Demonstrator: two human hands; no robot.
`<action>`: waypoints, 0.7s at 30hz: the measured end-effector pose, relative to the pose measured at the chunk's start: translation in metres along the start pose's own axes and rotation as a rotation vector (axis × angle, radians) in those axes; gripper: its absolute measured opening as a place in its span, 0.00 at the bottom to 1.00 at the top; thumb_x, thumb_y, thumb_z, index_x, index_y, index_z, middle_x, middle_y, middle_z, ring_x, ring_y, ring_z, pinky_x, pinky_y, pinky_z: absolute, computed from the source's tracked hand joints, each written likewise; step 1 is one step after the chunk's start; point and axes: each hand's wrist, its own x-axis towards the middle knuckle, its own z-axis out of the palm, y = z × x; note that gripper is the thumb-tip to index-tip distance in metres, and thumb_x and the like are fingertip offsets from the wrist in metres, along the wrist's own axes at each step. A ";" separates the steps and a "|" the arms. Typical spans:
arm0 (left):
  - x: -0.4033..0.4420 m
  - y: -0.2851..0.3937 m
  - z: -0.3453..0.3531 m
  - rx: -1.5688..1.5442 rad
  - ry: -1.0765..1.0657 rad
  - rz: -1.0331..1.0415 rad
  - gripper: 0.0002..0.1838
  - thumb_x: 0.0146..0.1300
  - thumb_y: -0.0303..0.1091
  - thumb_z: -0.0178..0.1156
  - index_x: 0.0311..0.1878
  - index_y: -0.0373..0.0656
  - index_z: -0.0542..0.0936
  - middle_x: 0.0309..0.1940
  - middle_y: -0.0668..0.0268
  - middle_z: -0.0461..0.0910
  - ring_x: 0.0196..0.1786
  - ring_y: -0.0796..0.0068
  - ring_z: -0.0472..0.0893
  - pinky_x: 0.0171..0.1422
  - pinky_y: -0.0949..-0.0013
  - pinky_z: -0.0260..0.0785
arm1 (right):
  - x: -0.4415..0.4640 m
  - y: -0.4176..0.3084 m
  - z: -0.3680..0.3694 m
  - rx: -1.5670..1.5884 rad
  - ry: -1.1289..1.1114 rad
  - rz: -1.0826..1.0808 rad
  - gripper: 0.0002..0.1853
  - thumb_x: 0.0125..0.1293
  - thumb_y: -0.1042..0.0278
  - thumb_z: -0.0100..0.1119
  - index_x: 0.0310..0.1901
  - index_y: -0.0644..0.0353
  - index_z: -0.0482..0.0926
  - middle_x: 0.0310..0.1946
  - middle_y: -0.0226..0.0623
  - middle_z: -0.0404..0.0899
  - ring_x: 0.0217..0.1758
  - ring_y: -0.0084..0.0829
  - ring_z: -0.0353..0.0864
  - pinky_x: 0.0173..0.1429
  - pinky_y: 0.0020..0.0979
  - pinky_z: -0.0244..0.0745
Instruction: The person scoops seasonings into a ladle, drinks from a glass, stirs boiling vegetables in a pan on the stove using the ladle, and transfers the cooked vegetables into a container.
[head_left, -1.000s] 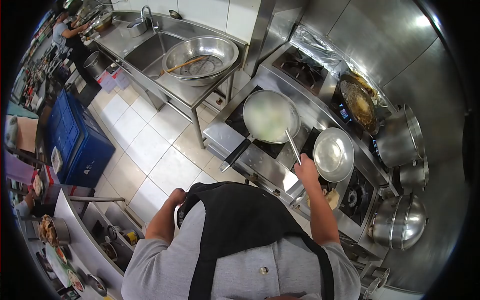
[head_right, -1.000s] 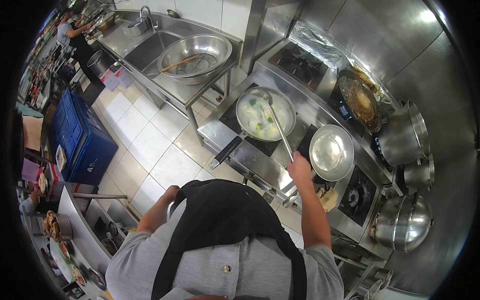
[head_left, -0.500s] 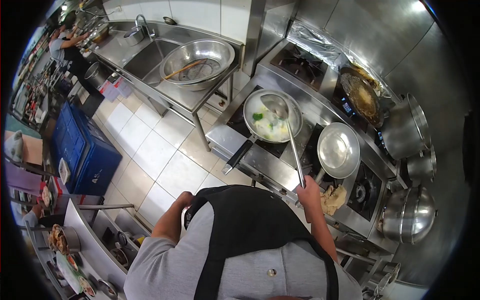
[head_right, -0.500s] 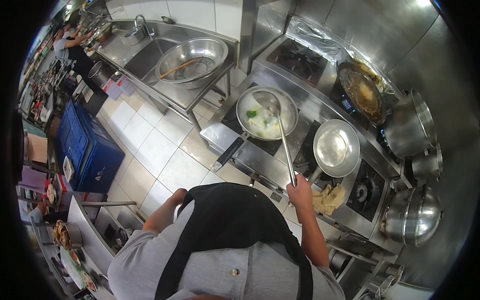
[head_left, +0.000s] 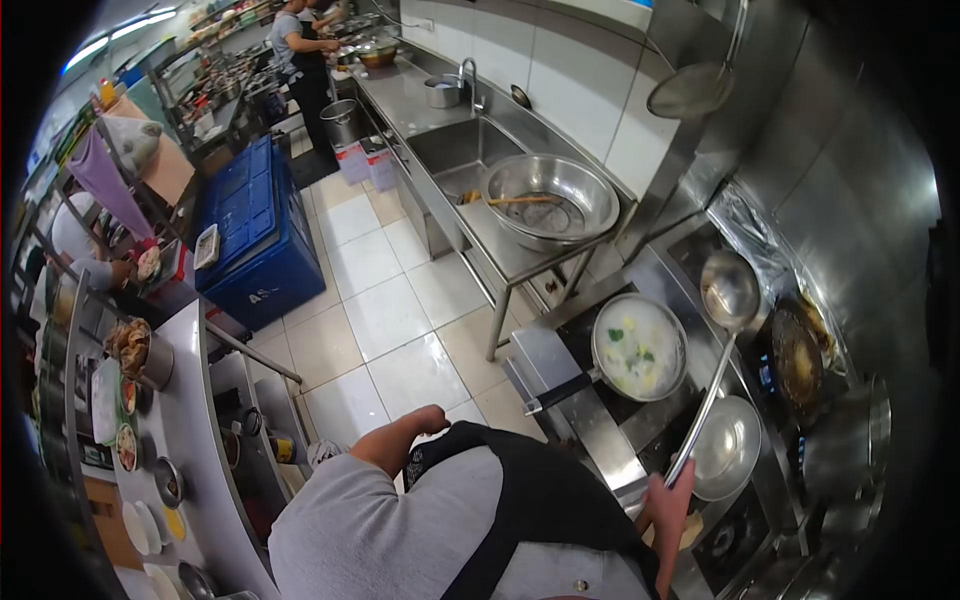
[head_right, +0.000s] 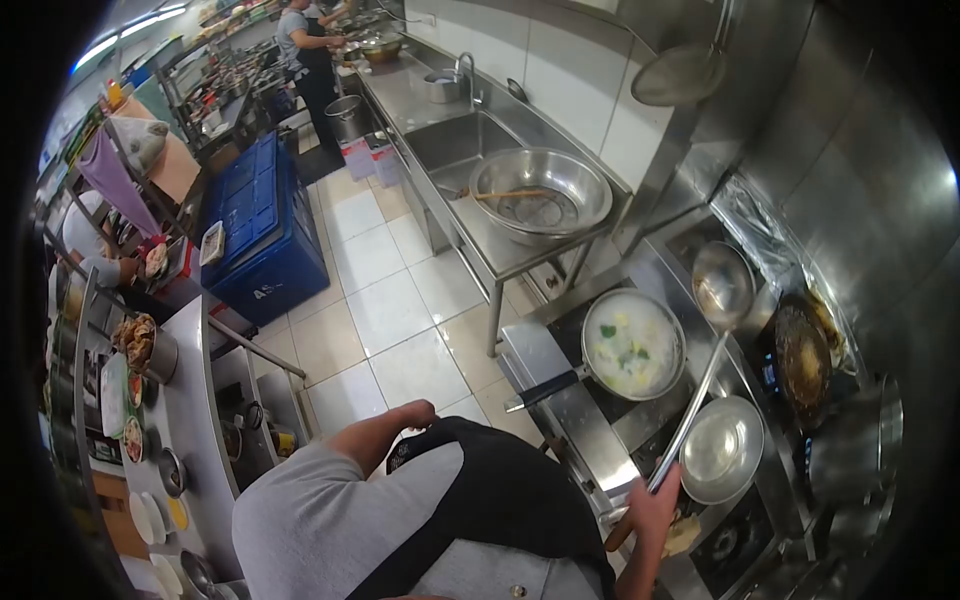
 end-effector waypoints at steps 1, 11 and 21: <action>0.001 -0.008 0.001 -0.012 -0.007 -0.025 0.23 0.64 0.45 0.53 0.29 0.31 0.83 0.24 0.51 0.83 0.24 0.57 0.83 0.32 0.55 0.77 | -0.009 0.011 0.000 0.058 -0.071 0.124 0.17 0.57 0.81 0.52 0.48 0.62 0.66 0.28 0.35 0.68 0.18 0.25 0.71 0.22 0.29 0.70; 0.001 -0.064 0.027 0.075 -0.099 -0.120 0.22 0.66 0.47 0.54 0.37 0.35 0.85 0.30 0.54 0.84 0.32 0.62 0.86 0.33 0.58 0.80 | -0.011 0.006 0.034 -0.090 -0.215 0.144 0.09 0.52 0.77 0.53 0.37 0.63 0.72 0.21 0.30 0.69 0.20 0.22 0.69 0.24 0.27 0.64; 0.008 -0.013 0.016 -0.109 0.102 -0.083 0.19 0.61 0.44 0.58 0.40 0.36 0.85 0.35 0.51 0.86 0.34 0.57 0.87 0.40 0.55 0.81 | -0.003 0.006 0.034 -0.135 -0.179 0.062 0.10 0.50 0.78 0.52 0.36 0.65 0.72 0.23 0.30 0.69 0.20 0.22 0.67 0.25 0.29 0.66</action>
